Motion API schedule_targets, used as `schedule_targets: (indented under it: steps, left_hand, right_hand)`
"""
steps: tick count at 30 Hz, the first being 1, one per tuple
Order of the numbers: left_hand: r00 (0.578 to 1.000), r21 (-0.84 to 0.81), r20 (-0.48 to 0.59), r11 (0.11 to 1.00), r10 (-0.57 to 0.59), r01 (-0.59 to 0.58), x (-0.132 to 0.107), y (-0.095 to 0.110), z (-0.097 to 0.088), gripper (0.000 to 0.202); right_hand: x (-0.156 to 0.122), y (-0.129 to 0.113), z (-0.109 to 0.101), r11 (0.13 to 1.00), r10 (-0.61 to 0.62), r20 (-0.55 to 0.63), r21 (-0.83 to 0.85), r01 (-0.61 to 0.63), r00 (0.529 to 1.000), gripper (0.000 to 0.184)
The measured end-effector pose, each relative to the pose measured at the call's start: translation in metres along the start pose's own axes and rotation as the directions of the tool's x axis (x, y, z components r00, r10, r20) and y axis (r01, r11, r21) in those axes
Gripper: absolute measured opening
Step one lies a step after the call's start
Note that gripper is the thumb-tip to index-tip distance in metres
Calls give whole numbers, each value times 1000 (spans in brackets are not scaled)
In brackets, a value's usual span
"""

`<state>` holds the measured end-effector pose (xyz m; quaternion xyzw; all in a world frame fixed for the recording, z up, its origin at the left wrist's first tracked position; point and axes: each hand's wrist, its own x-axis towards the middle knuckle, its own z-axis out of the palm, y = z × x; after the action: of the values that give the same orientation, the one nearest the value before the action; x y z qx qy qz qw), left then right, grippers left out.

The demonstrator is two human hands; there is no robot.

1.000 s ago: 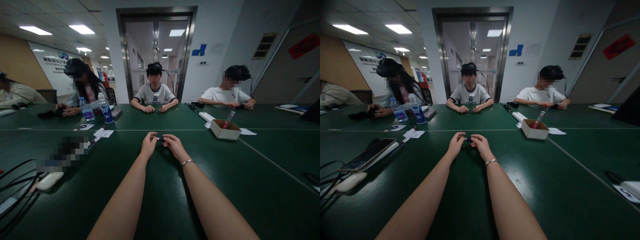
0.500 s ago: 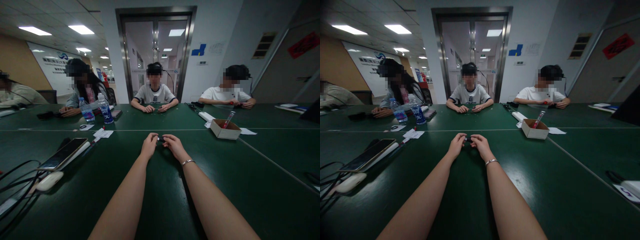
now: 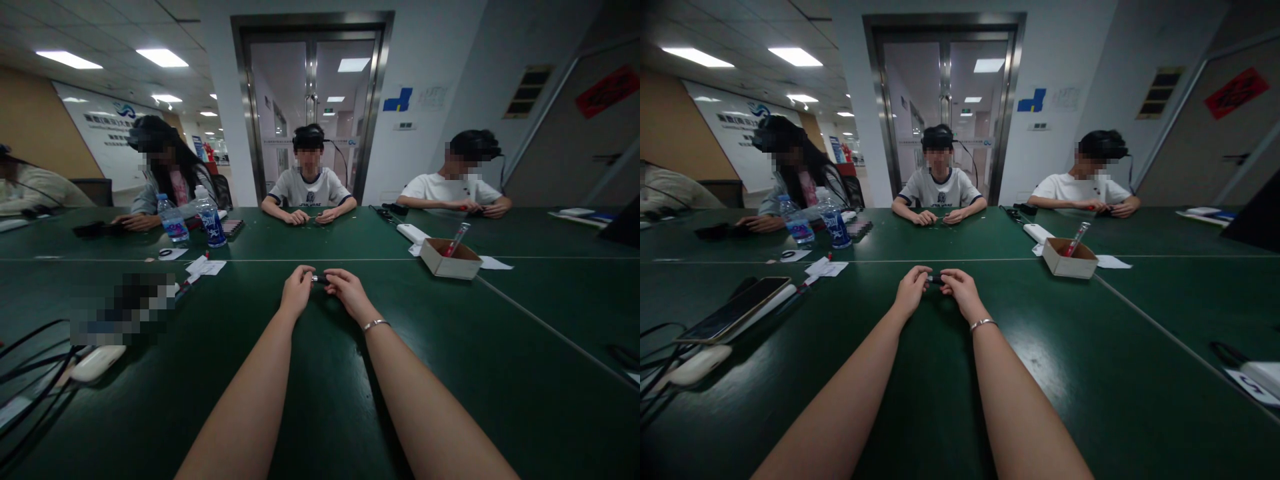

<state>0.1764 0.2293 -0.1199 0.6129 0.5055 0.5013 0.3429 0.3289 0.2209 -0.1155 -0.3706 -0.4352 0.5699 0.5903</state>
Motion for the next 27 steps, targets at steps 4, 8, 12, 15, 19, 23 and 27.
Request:
schedule_targets:
  steps: [4,8,12,15,19,23,27]
  left_hand:
    - [1000,16,4,1000,12,-12,1,-2,0,27]
    - [1000,15,-9,1000,14,-14,0,-2,0,24]
    - [1000,6,-5,1000,1,-1,0,0,1,26]
    - [1000,-11,-20,1000,-13,13,-1,1,1,28]
    - [999,-27,-29,999,-32,31,-1,2,1,29]
    - [999,-23,-14,999,-32,31,-1,1,0,28]
    - [1000,-22,-22,1000,5,-6,0,0,0,26]
  right_hand:
    - [0,0,0,1000,9,-12,-8,-9,1000,18]
    - [0,0,0,1000,9,-16,-17,-9,1000,17]
    - [0,0,0,1000,7,-16,-14,-8,1000,18]
    - [0,0,0,1000,11,-21,-14,-11,1000,18]
    - [-1,-1,1,1000,17,-23,-5,-17,1000,17]
    - [0,-1,1,1000,21,-19,-2,-21,1000,17]
    - [1,0,0,1000,12,-20,-12,-12,1000,19]
